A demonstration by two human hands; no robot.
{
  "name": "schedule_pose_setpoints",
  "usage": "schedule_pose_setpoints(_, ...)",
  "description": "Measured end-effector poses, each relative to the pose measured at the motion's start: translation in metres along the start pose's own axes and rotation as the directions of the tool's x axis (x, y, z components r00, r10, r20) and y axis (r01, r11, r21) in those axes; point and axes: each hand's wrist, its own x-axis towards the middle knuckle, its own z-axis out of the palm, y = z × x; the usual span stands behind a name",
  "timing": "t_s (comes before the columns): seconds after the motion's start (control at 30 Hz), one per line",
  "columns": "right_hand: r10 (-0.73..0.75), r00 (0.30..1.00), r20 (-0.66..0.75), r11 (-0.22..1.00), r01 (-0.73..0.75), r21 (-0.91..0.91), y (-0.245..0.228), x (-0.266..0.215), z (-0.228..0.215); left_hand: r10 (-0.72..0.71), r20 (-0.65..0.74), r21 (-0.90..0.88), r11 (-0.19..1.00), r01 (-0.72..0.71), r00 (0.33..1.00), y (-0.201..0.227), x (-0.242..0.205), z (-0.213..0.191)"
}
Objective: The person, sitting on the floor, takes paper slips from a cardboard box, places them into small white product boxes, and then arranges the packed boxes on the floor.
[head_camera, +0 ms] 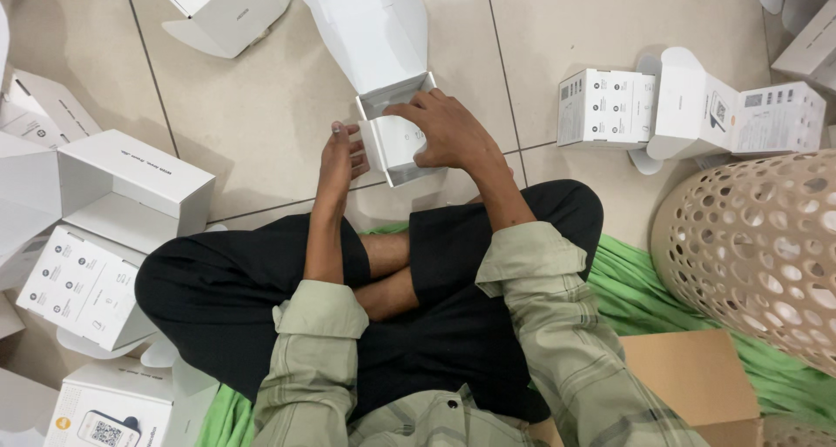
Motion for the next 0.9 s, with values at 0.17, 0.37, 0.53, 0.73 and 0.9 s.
schedule_pose_setpoints(0.17, -0.032, 0.996, -0.084, 0.995, 0.024, -0.096, -0.003, -0.005, -0.003, 0.113, -0.065, 0.043, 0.993, -0.111, 0.991, 0.021, -0.014, -0.008)
schedule_pose_setpoints(0.37, -0.048, 0.995, -0.087, 0.995, 0.04, -0.088, 0.003, -0.006, 0.005, 0.233, -0.046, 0.107, 0.968, -0.227, 0.971, 0.032, -0.024, -0.007)
schedule_pose_setpoints(0.53, -0.081, 0.995, -0.052, 0.991, 0.086, 0.104, 0.002, -0.004, 0.005, 0.139, 0.019, 0.001, 0.99, -0.139, 0.99, 0.036, -0.029, -0.001)
schedule_pose_setpoints(0.73, -0.096, 0.994, -0.049, 0.932, 0.107, 0.345, 0.005, -0.004, 0.009, 0.17, 0.137, -0.157, 0.976, -0.148, 0.976, 0.028, -0.028, 0.013)
schedule_pose_setpoints(0.9, -0.041, 0.995, -0.09, 0.932, 0.07, 0.356, 0.005, -0.002, 0.01, 0.181, 0.147, -0.113, 0.98, -0.165, 0.972, 0.037, -0.037, 0.023)
